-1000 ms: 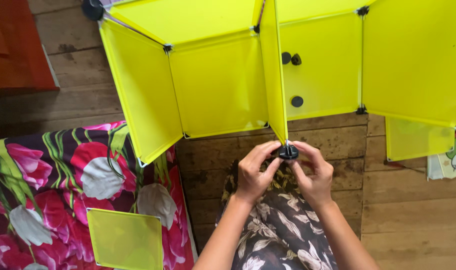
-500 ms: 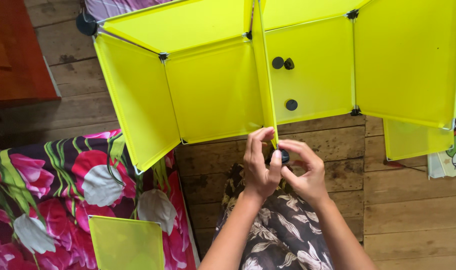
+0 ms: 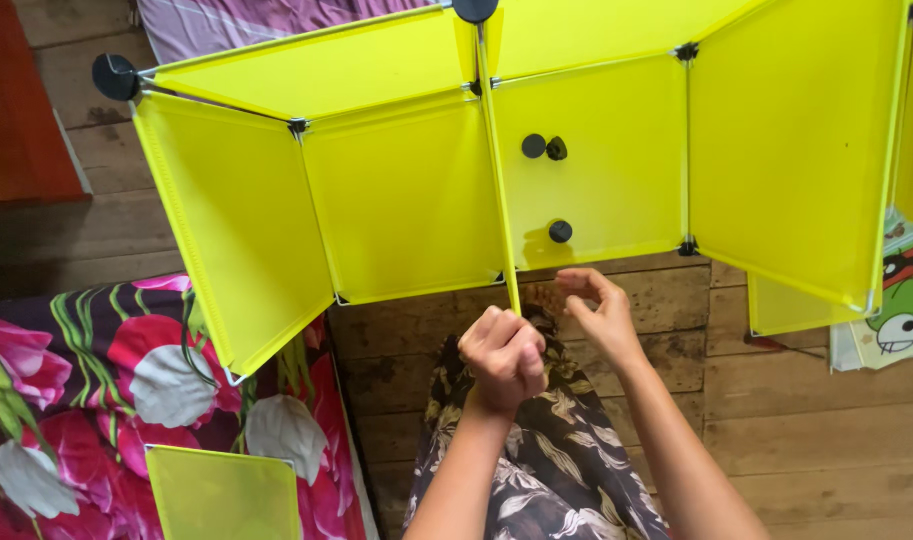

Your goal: The person assembles a yellow modular storage unit by connecting square fabric panels with metal frames and black plastic connectors. They attach panels one by one, secure joints with connectors, and build a multi-cube structure on the floor.

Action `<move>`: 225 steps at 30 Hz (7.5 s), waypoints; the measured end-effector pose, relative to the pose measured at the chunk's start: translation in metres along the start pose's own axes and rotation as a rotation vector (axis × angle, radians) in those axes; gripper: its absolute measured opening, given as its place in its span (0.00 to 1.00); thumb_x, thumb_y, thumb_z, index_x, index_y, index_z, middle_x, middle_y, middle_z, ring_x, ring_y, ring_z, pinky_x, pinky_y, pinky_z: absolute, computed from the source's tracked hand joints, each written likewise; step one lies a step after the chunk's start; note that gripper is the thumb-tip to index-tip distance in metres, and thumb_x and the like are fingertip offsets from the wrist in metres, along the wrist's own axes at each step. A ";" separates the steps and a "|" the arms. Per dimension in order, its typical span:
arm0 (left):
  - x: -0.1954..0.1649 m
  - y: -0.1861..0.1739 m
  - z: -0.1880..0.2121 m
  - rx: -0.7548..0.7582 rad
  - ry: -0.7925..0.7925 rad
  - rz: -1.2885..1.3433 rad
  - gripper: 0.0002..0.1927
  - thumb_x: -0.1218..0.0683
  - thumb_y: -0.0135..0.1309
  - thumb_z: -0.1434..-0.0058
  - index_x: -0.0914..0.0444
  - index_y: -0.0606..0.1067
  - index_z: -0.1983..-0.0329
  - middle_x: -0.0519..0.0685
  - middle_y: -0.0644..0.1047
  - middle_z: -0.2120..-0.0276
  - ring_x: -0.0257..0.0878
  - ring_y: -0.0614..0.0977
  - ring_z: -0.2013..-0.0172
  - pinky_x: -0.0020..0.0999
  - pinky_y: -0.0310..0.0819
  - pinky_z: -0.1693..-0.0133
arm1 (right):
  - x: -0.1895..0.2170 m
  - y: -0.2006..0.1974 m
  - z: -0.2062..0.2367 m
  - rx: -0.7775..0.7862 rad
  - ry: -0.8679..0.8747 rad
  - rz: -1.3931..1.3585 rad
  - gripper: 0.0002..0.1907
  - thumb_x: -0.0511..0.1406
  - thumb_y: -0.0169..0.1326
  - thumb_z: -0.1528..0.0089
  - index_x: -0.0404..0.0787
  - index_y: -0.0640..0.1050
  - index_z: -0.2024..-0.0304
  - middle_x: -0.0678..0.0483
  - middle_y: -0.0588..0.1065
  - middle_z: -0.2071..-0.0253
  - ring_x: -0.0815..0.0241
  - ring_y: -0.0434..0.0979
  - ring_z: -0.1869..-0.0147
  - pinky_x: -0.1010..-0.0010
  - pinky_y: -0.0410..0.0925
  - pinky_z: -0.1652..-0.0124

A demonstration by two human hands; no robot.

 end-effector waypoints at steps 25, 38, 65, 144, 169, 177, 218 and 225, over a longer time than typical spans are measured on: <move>0.024 0.010 -0.002 -0.130 -0.987 0.158 0.25 0.45 0.29 0.24 0.65 0.74 0.58 0.47 0.68 0.82 0.37 0.72 0.79 0.33 0.67 0.72 | 0.143 0.022 0.078 0.222 -0.148 0.185 0.17 0.27 0.62 0.42 0.36 0.81 0.50 0.53 0.80 0.59 0.65 0.82 0.60 0.74 0.78 0.63; 0.221 0.038 0.147 -0.614 -1.636 0.835 0.28 0.44 0.47 0.30 0.58 0.62 0.31 0.51 0.59 0.35 0.44 0.60 0.36 0.50 0.50 0.36 | -0.064 -0.068 -0.083 -0.221 0.300 -0.608 0.19 0.33 0.53 0.32 0.36 0.69 0.39 0.47 0.75 0.46 0.51 0.79 0.44 0.64 0.76 0.52; 0.104 -0.073 0.213 -0.250 -1.313 0.911 0.40 0.47 0.57 0.38 0.59 0.53 0.28 0.48 0.65 0.31 0.39 0.64 0.31 0.41 0.47 0.29 | -0.050 0.107 0.126 0.386 0.230 -0.598 0.33 0.37 0.54 0.39 0.38 0.63 0.32 0.48 0.68 0.33 0.53 0.69 0.31 0.56 0.71 0.41; 0.312 -0.222 -0.246 0.084 -0.730 0.608 0.16 0.50 0.39 0.27 0.63 0.76 0.58 0.53 0.81 0.62 0.43 0.81 0.59 0.34 0.75 0.55 | 0.041 0.187 0.085 -0.209 0.292 -0.867 0.19 0.38 0.57 0.35 0.34 0.72 0.46 0.47 0.77 0.53 0.56 0.79 0.55 0.62 0.72 0.60; 0.119 0.018 -0.289 0.698 0.285 -0.165 0.32 0.59 0.44 0.35 0.58 0.61 0.25 0.56 0.72 0.38 0.57 0.76 0.41 0.50 0.70 0.40 | 0.044 0.213 0.059 -0.571 0.266 -1.167 0.36 0.52 0.56 0.38 0.37 0.68 0.35 0.47 0.74 0.39 0.55 0.74 0.36 0.62 0.70 0.40; 0.129 -0.184 -0.196 0.027 0.074 -0.097 0.32 0.67 0.45 0.36 0.65 0.60 0.27 0.56 0.65 0.28 0.49 0.60 0.23 0.46 0.47 0.21 | 0.012 0.195 0.104 -0.444 0.351 -0.930 0.35 0.59 0.47 0.39 0.43 0.71 0.40 0.48 0.79 0.49 0.55 0.80 0.49 0.61 0.74 0.56; 0.256 -0.311 0.345 -0.918 -1.044 0.264 0.22 0.64 0.42 0.31 0.66 0.66 0.33 0.56 0.71 0.35 0.45 0.74 0.35 0.37 0.66 0.38 | 0.027 0.469 0.111 0.780 -0.247 0.363 0.11 0.28 0.52 0.35 0.36 0.81 0.52 0.47 0.81 0.61 0.56 0.80 0.59 0.67 0.73 0.60; 0.194 -0.309 0.463 -1.149 -1.233 0.365 0.20 0.61 0.43 0.30 0.65 0.69 0.35 0.54 0.75 0.39 0.43 0.77 0.39 0.34 0.68 0.40 | -0.080 0.562 0.157 0.812 -0.224 0.897 0.22 0.43 0.63 0.41 0.39 0.78 0.49 0.46 0.80 0.54 0.47 0.81 0.51 0.54 0.73 0.55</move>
Point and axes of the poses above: each hand's wrist, its own z-axis away from the middle knuckle, its own y-axis out of the palm, x = y × z, the point moved 5 cm from there along -z, towards the middle knuckle
